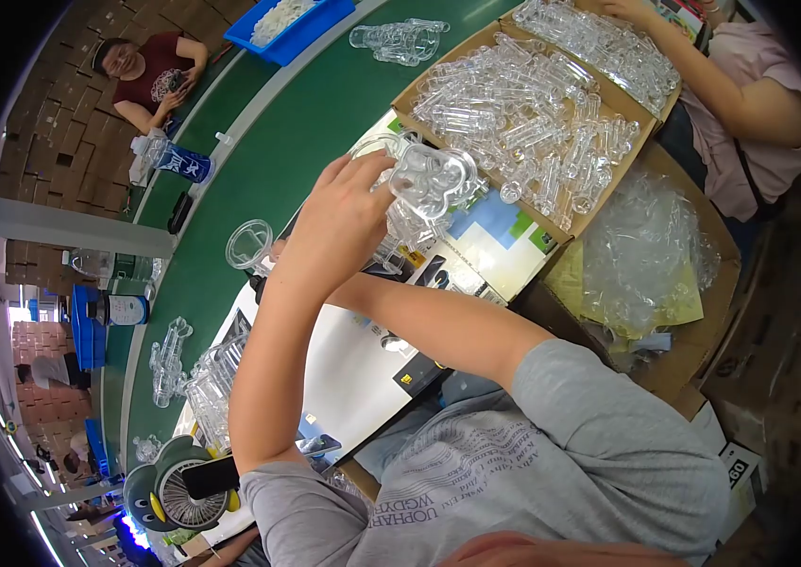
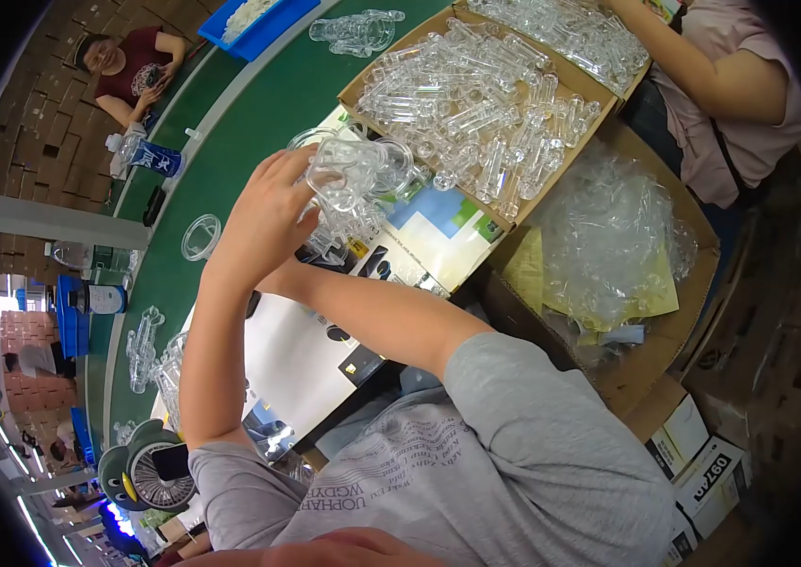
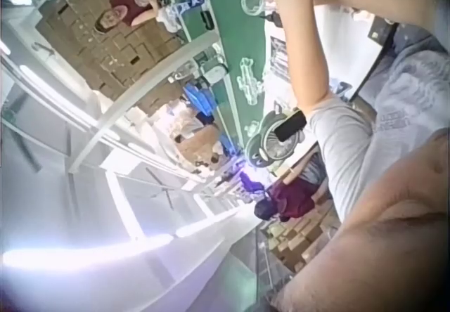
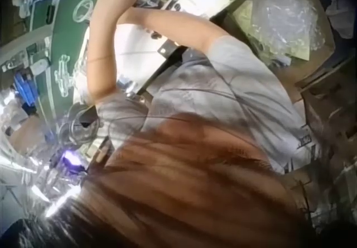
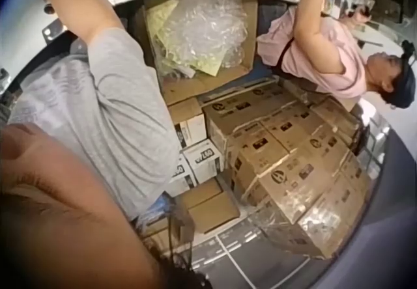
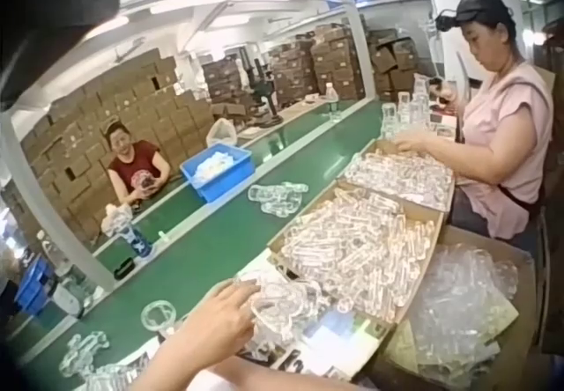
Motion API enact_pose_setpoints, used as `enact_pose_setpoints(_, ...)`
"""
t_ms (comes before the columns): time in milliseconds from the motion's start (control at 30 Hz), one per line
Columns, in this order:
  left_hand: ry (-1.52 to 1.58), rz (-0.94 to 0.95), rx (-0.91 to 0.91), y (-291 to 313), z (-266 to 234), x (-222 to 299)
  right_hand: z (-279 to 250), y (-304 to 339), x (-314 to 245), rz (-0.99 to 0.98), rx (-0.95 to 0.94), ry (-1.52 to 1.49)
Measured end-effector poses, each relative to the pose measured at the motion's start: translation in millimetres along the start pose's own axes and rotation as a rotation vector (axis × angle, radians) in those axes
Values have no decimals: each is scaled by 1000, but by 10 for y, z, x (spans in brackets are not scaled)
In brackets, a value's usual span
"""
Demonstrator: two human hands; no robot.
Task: Assembling plastic components on a production line, applying liquid from a squeeze bottle.
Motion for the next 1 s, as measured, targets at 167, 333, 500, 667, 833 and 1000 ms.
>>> enact_pose_setpoints(167, 271, -181, 42, 74, -163, 14, -20, -66, -137, -91, -63, 237)
enact_pose_setpoints(333, 590, -268, 43, -14, -61, 54, 66, -18, 33, 13, -88, 171)
enact_pose_setpoints(500, 703, -177, 172, -130, 96, 76, 161, -54, 188, 317, -208, 119)
enact_pose_setpoints(667, 747, -158, 228, -256, 32, 121, 190, -35, 244, 311, -210, 173)
enact_pose_setpoints(833, 162, 69, 215, -317, 148, 183, 185, -10, 247, 292, -190, 216)
enact_pose_setpoints(1000, 144, 50, 85, -322, 401, 205, 136, -49, 164, 313, -228, 177)
Point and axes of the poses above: each hand's wrist, its own y-axis away from the middle knuckle, its own z-axis out of the palm, x = y × z, the point moved 4 cm from there along -y, towards the middle knuckle, and after that the axes turned 10 degrees about -z, right-handed, at the moved point
